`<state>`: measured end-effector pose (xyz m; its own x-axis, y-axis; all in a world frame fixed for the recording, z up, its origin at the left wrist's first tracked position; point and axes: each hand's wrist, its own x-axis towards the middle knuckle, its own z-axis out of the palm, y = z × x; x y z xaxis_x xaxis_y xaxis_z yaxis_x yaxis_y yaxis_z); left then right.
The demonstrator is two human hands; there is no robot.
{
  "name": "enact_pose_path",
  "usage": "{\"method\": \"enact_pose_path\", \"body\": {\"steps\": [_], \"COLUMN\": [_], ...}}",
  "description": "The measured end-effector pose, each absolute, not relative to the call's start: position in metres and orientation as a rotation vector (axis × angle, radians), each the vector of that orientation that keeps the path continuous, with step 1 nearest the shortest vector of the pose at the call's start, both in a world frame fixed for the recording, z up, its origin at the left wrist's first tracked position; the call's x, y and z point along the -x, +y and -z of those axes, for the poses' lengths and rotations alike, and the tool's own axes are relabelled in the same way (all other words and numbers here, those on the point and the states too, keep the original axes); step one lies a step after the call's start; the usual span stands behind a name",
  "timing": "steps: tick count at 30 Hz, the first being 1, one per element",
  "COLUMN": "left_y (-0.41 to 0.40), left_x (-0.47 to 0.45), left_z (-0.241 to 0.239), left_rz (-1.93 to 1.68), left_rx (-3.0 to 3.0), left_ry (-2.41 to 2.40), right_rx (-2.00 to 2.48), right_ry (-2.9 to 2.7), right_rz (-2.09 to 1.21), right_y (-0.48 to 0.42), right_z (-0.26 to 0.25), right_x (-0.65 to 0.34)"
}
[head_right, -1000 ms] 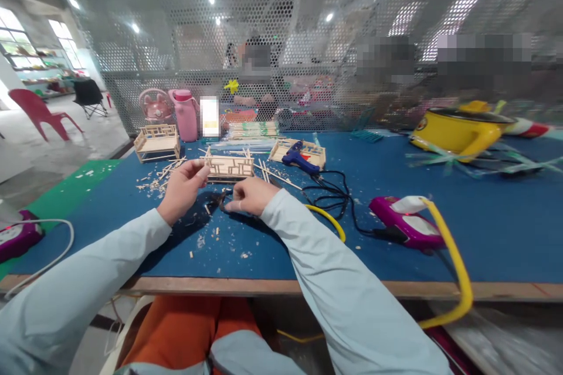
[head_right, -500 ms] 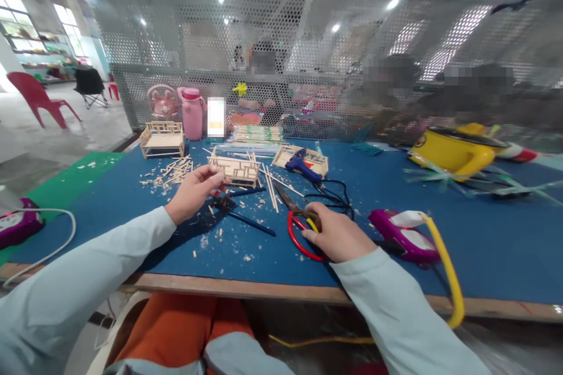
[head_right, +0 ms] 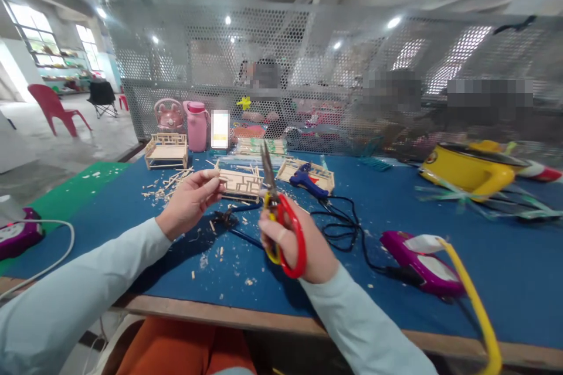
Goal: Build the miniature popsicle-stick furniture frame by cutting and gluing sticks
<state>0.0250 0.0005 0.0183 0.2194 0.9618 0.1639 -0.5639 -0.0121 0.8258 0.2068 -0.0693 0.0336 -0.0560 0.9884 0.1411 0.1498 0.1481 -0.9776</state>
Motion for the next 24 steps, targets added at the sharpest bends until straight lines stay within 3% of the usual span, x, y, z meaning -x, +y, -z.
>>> {"method": "enact_pose_path", "body": {"steps": [6, 24], "left_y": [-0.002, -0.011], "left_x": [-0.022, -0.031], "left_z": [-0.017, 0.0], "left_rz": [-1.416, -1.513], "left_rx": [-1.204, -1.724], "left_ry": [0.592, 0.7], "right_rx": [1.02, 0.98], "right_ry": [-1.311, -1.17], "right_rz": [-1.007, -1.005], "right_y": [-0.032, -0.023], "right_z": [-0.049, -0.025], "right_x": [-0.151, -0.161]}}
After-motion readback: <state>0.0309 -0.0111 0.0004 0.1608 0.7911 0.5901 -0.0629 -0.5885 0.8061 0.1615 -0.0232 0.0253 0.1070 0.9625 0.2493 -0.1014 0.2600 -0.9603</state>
